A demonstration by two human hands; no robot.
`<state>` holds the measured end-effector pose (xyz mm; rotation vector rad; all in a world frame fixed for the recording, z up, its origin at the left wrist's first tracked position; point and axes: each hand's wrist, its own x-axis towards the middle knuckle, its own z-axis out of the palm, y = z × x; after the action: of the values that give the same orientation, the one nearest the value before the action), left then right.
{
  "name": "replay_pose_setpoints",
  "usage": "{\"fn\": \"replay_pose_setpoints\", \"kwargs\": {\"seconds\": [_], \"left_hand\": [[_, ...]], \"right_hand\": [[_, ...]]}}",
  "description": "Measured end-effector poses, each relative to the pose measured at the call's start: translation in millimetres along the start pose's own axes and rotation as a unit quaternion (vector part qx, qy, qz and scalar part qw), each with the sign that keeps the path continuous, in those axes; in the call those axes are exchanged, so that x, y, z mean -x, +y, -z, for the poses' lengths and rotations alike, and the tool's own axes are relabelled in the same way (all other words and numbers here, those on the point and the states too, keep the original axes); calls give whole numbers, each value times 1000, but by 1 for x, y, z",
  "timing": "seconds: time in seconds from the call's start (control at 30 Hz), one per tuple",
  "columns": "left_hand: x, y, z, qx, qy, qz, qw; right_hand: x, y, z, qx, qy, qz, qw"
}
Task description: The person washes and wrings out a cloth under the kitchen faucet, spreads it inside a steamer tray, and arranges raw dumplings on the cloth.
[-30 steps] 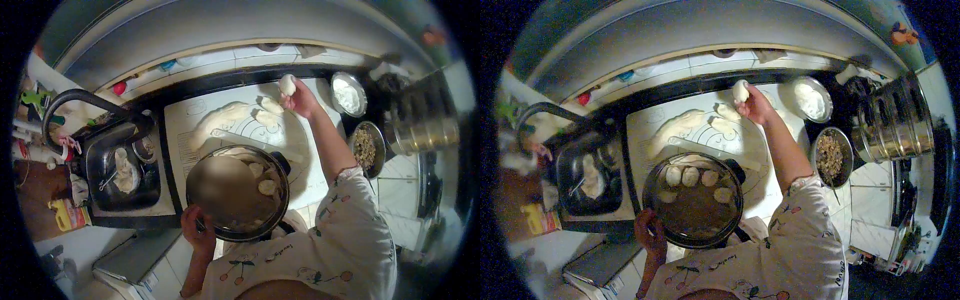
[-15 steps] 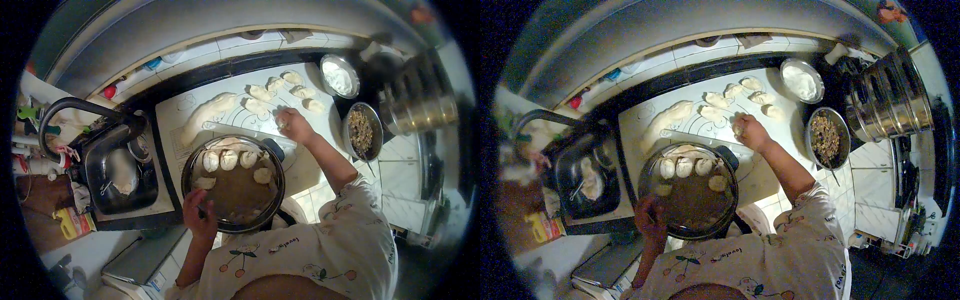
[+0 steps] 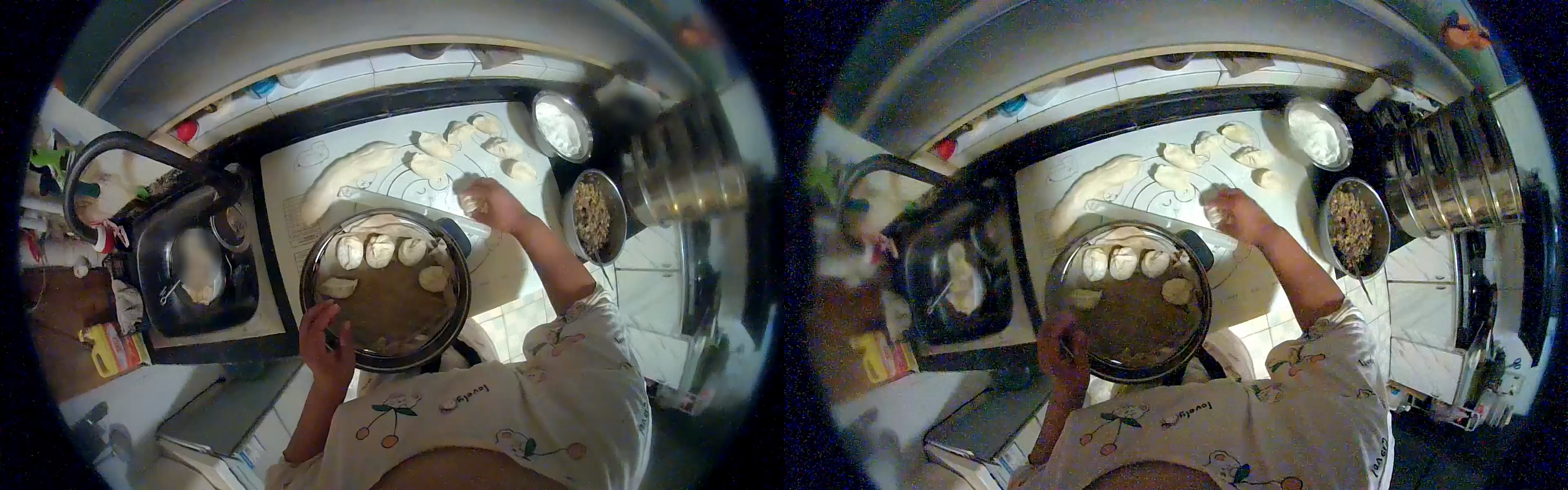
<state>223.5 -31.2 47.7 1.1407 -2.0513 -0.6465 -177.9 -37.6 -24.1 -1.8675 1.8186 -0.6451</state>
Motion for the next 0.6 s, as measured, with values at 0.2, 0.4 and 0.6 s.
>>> {"fn": "replay_pose_setpoints", "kwargs": {"seconds": [0.2, 0.4, 0.6], "left_hand": [[6, -3, 3, 4, 12, 10, 1000], [3, -5, 2, -2, 20, -4, 1000], [3, -13, 0, 41, -10, 12, 999]], "right_hand": [[6, -2, -1, 111, 30, 7, 993], [26, 25, 9, -391, 144, -234, 878], [37, -38, 30, -820, 31, -177, 543]]}}
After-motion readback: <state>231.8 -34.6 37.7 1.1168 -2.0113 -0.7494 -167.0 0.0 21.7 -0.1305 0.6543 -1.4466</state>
